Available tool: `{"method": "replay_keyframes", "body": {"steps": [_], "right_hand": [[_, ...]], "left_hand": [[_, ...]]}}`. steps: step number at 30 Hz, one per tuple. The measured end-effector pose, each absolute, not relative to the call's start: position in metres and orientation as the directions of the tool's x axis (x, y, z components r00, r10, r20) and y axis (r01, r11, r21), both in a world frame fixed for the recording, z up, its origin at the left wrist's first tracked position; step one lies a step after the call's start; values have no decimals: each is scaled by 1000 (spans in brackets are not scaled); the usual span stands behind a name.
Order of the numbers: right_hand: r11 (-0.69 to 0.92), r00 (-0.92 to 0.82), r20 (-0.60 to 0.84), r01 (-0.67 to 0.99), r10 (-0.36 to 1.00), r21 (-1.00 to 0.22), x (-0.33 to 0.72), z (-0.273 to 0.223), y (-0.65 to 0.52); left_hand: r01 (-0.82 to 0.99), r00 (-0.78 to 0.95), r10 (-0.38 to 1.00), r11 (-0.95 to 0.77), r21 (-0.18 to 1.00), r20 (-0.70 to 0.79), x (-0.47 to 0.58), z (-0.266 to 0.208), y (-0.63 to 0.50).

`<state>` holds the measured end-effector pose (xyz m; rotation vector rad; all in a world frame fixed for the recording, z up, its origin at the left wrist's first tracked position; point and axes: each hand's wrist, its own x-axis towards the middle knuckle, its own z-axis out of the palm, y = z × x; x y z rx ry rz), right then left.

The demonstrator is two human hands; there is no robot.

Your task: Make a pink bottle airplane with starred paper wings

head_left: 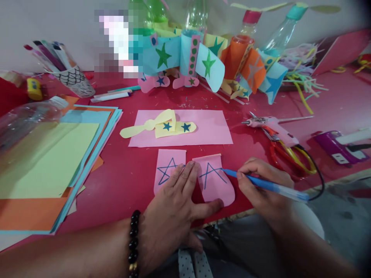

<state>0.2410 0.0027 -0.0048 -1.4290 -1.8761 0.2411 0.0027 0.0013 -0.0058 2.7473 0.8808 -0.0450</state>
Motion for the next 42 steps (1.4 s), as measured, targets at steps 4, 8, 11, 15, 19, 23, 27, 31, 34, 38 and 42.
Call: {"method": "replay_keyframes", "body": {"steps": [4,8,11,15,19,23,27,31,34,38,42], "right_hand": [[362,-78,466,746,881,-559,241,-4,2],[398,-48,532,721,846,-568,242,-4,1],[386,-31,521,710,853,-589,243,-5,0],[398,-52,512,698,857,-595,246,-7,1],[387,-68,493,714,867,-584,247,-7,4],[362,-75,453,720,888,-592,245,-4,7],[362,-87,432,704,898,-611,243,-4,8],[357,-82,439,722,895,-593,243,-5,9],[341,-79,423,730,903,-592,243,-6,10],[341,-86,420,738,904,-582,243,-7,10],[345,-98,414,738,905,-580,243,-7,10]], "left_hand": [[573,817,569,-786,231,-93,3,-5,2],[577,813,577,-778,250,-79,2,-8,2],[568,817,573,-779,264,-69,2,-8,3],[562,823,564,-785,261,-74,3,-6,4],[546,833,548,-797,258,-71,3,-7,6],[527,839,542,-795,300,-39,3,-11,10],[513,844,536,-788,342,-31,4,-12,13],[517,841,540,-789,333,-28,7,-11,14],[513,845,535,-797,319,-21,7,-12,15],[506,850,527,-808,301,-13,5,-13,15],[508,850,527,-807,301,-22,6,-14,16]]}}
